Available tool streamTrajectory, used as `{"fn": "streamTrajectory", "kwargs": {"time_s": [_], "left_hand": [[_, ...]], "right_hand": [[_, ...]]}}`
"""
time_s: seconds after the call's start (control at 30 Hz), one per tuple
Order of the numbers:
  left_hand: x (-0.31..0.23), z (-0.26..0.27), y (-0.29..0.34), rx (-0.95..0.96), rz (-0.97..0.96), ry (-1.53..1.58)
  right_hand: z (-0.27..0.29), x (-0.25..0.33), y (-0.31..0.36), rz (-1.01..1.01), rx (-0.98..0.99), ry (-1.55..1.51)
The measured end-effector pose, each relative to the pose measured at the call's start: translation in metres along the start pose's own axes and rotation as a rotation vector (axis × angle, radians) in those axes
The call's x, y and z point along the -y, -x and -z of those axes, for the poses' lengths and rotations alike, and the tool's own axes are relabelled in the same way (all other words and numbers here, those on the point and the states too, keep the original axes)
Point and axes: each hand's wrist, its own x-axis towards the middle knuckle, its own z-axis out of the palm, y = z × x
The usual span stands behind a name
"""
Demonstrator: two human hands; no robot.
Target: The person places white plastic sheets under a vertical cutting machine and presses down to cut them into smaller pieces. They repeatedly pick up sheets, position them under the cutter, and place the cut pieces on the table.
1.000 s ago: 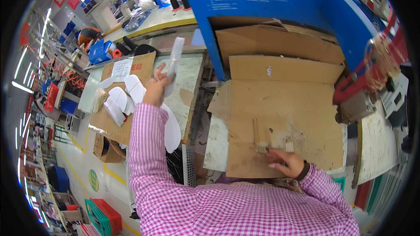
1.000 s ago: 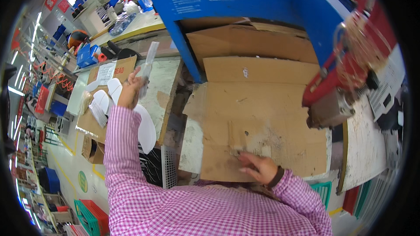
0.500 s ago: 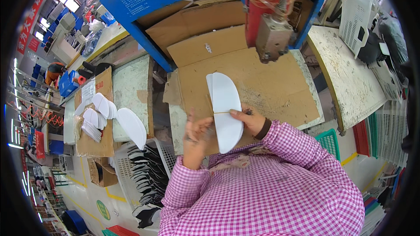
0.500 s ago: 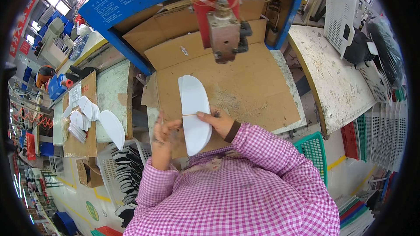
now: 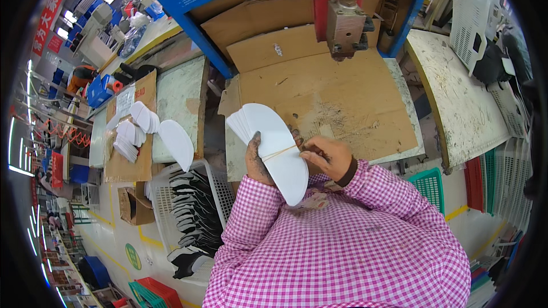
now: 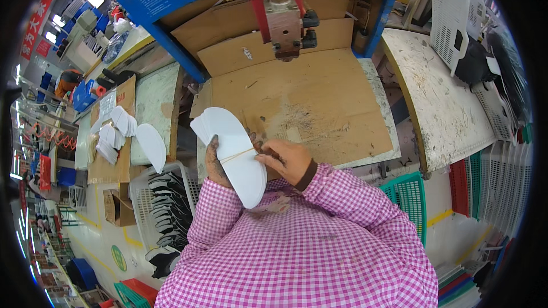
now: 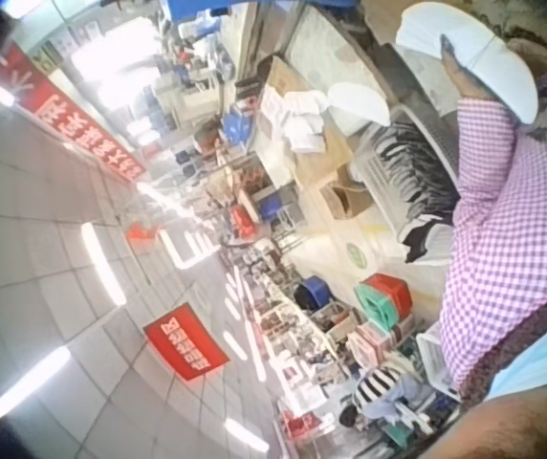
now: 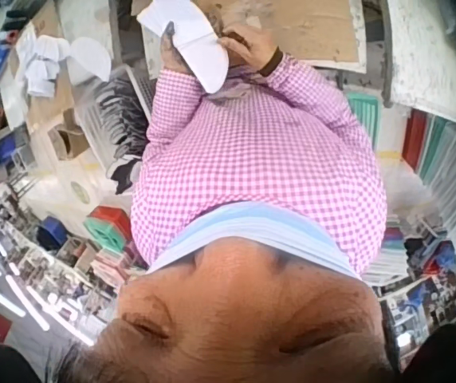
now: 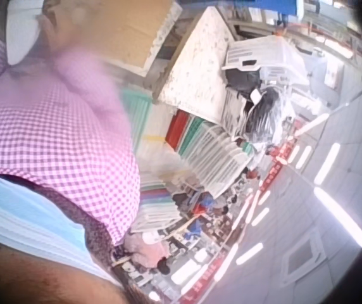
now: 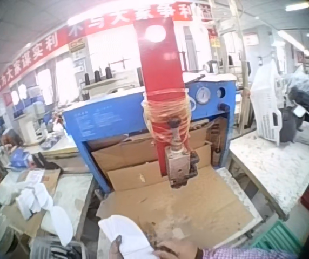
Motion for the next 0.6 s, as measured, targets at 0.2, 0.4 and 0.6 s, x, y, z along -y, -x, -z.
{"fn": "streamTrajectory", "kwargs": {"time_s": [0.2,0.4,0.6], "left_hand": [[0.009,-0.007,0.003,-0.192,-0.029,-0.028],[0.017,-0.018,0.004,-0.205,-0.014,-0.072],[0.009,-0.012,-0.006,-0.219,0.136,0.038]], "right_hand": [[-0.001,0.009,-0.007,0.7,-0.197,0.594],[0.0,0.006,-0.013,0.626,0.007,0.697],[0.012,0.004,-0.014,0.381,0.172,0.163]]}}
